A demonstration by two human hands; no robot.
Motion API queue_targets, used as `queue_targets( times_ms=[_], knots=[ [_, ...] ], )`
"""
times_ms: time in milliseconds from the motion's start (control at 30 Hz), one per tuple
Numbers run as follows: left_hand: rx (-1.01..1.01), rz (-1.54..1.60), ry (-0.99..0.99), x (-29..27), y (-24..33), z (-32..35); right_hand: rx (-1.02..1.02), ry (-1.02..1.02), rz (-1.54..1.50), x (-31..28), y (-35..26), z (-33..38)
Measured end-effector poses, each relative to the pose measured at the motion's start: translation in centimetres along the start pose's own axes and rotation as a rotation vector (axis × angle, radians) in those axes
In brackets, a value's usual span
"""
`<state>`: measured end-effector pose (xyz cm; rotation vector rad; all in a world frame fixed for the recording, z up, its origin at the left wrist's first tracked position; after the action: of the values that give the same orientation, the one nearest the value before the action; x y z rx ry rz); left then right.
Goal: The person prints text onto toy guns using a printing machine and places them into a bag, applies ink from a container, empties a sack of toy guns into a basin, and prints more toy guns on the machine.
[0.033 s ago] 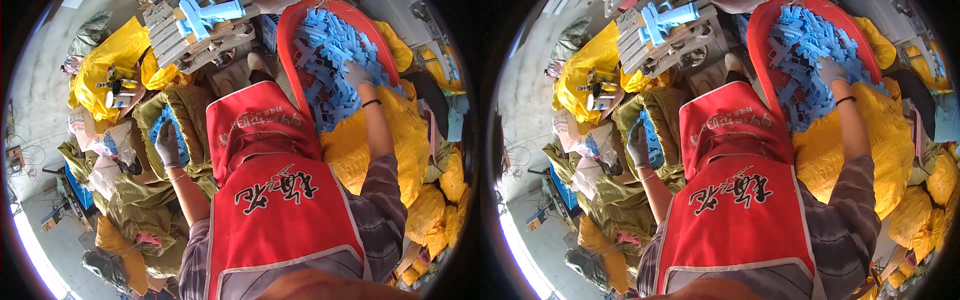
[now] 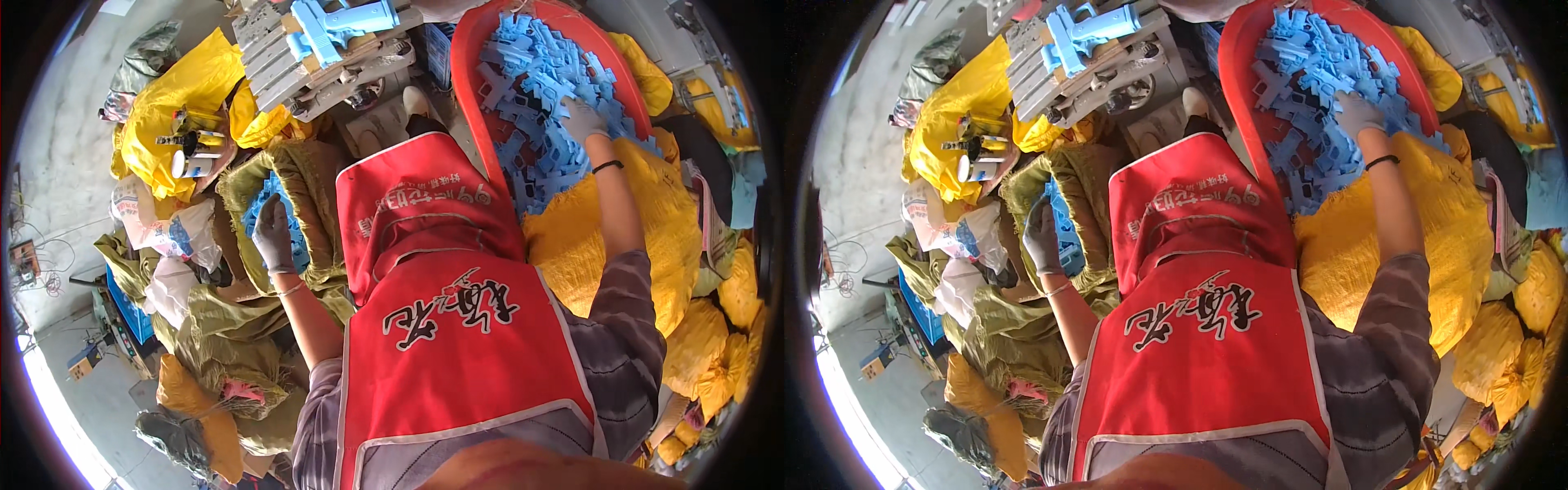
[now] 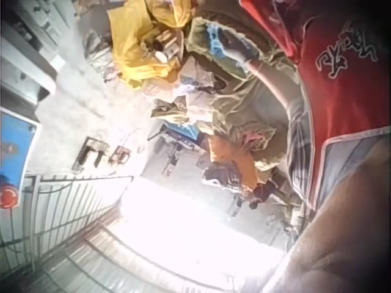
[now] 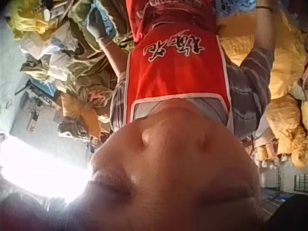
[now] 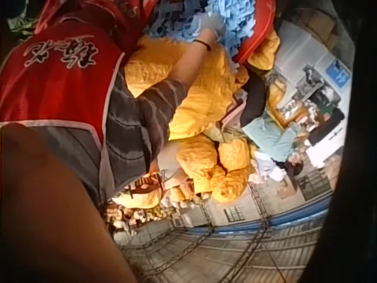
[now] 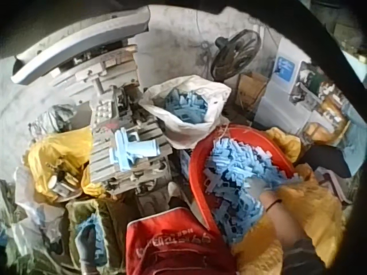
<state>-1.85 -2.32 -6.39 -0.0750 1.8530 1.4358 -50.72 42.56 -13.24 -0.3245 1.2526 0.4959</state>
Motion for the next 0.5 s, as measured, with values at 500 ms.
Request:
queue_targets(
  times_ms=[500],
  knots=[
    [0.151,-0.005,0.062,-0.7,7.8,-1.6,-0.139,0.087,-0.236,-2.8,0.6,2.5]
  ],
)
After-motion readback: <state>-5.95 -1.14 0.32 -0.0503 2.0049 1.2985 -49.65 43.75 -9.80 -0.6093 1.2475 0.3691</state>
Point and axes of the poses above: each hand's wrist, its own z-axis away from the middle knuckle, its own x-axis out of the palm, y = z × x, the point moved 9 cm from there along -z, towards the middle knuckle, and after that the axes turned 1 degree about -y, right-handed, at the moved point
